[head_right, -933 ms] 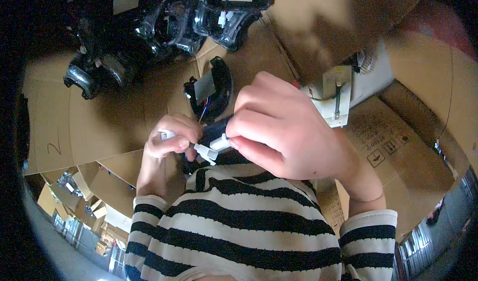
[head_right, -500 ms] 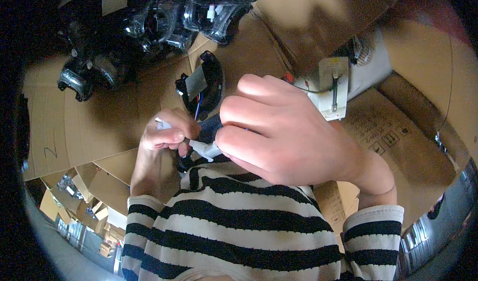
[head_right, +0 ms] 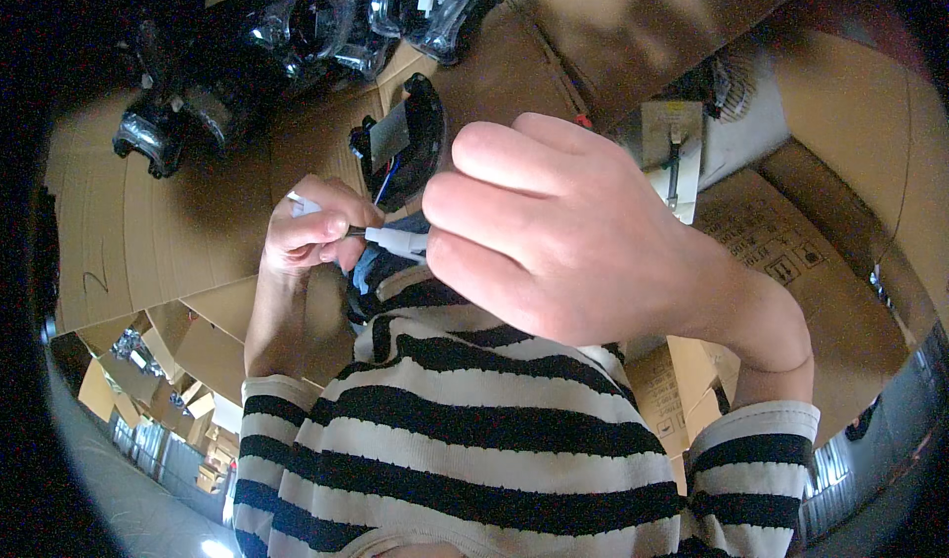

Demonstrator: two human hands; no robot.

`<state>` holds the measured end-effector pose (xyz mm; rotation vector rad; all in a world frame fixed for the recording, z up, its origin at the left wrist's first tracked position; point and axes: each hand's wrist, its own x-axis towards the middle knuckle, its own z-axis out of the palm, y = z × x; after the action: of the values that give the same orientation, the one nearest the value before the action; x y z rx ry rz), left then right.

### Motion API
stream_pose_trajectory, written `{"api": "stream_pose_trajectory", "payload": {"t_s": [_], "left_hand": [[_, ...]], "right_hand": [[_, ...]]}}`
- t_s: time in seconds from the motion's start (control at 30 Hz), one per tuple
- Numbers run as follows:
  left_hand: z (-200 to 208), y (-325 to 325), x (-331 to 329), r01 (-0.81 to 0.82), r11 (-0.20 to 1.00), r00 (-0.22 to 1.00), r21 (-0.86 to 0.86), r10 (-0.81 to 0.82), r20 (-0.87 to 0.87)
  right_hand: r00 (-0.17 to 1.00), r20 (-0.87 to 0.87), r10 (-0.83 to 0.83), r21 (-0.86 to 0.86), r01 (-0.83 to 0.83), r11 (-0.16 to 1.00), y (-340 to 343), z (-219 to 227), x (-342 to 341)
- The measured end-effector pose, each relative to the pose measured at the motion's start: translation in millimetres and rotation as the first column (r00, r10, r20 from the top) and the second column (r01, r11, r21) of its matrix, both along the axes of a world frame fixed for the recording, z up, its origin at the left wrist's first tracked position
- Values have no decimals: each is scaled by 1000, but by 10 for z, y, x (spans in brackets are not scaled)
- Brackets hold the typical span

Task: The person connects wiring harnesses to connectors and electronic housings by hand, then inspects the assembled components.

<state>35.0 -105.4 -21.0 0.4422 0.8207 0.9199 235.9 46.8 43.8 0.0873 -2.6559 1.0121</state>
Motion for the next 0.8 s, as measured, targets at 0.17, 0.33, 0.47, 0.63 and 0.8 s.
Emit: {"api": "stream_pose_trajectory", "payload": {"t_s": [0.17, 0.33, 0.47, 0.63, 0.8], "left_hand": [[114, 145, 39, 153, 988, 984, -9, -153, -96], [181, 89, -34, 16, 1000, 990, 22, -13, -141], [596, -392, -36, -389, 921, 814, -2, 342, -468], [1602, -1999, -708, -556, 412, 217, 722, 910, -353], [2496, -3148, -1003, -516, -76, -244, 853, 968, -62]], "right_hand": [[998, 9, -55, -50, 55, 997, -11, -69, -15], [984, 175, -40, -207, 76, 975, -24, -143, -12], [976, 181, -121, -300, 172, 938, 40, -48, 44], [944, 331, 3, -527, 182, 830, 89, -32, 172], [968, 244, 64, -619, 105, 779, -207, -201, 100]]}}
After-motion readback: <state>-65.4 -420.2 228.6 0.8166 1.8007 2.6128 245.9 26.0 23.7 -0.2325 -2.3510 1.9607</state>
